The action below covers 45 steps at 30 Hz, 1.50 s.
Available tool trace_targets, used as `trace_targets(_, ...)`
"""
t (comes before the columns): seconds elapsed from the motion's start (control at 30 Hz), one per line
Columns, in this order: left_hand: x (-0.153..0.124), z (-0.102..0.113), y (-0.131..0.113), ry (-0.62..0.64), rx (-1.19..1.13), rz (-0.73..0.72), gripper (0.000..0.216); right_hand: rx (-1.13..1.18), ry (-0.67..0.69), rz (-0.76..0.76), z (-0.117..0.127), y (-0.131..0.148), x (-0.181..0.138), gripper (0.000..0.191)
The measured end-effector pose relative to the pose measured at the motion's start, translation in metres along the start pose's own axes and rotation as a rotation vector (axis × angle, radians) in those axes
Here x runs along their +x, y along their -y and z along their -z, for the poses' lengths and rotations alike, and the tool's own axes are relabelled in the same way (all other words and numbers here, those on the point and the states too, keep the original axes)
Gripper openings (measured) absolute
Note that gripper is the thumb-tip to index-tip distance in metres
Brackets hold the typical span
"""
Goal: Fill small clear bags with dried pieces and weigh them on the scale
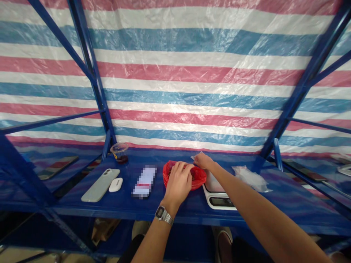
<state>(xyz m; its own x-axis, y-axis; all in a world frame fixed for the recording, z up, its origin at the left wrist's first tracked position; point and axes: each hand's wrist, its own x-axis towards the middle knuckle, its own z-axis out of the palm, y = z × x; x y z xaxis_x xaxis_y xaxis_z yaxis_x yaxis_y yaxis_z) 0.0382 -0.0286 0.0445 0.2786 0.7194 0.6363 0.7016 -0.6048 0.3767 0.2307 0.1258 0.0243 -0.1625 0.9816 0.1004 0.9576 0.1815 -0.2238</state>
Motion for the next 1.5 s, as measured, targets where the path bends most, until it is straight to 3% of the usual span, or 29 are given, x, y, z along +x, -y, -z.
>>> trace_targets(0.27,0.001,0.011,0.002,-0.031,-0.034,0.037,0.031,-0.03,0.004,-0.144,0.004,0.001,-0.003,0.02)
trace_targets(0.37,0.0,0.01,0.003,-0.06,-0.094,0.06,0.03,0.064,-0.063,-0.161,0.017,0.0,-0.008,0.02)
trace_targets(0.47,0.003,0.003,0.005,-0.128,-0.293,0.141,0.026,0.211,-0.171,-0.143,0.033,0.004,-0.017,0.034)
trace_targets(0.6,0.011,-0.01,0.005,-0.152,-0.727,0.316,0.019,0.458,-0.318,-0.039,0.035,0.026,-0.055,0.044)
trace_targets(0.7,0.016,-0.016,0.003,-0.152,-0.874,0.349,0.027,0.922,-0.41,0.206,0.021,0.051,-0.097,0.036)
trace_targets(0.83,0.015,-0.017,0.001,-0.137,-0.854,0.324,0.027,1.108,-0.333,0.283,0.012,0.073,-0.133,0.031)
trace_targets(1.0,0.014,-0.015,0.001,-0.07,-0.899,0.317,0.029,1.253,-0.302,0.24,0.014,0.071,-0.137,0.034)
trace_targets(1.13,0.011,-0.015,-0.001,-0.033,-0.759,0.251,0.024,1.202,-0.374,0.171,0.008,0.069,-0.136,0.032)
trace_targets(1.3,0.007,-0.017,-0.002,-0.088,-0.384,0.162,0.016,0.933,-0.606,-0.036,0.007,0.071,-0.136,0.022)
trace_targets(1.4,0.011,-0.016,0.002,-0.121,-0.415,0.193,0.015,0.973,-0.648,-0.005,0.008,0.072,-0.134,0.025)
trace_targets(1.5,0.017,-0.014,0.006,-0.172,-0.612,0.311,0.019,1.188,-0.662,-0.128,0.005,0.074,-0.131,0.038)
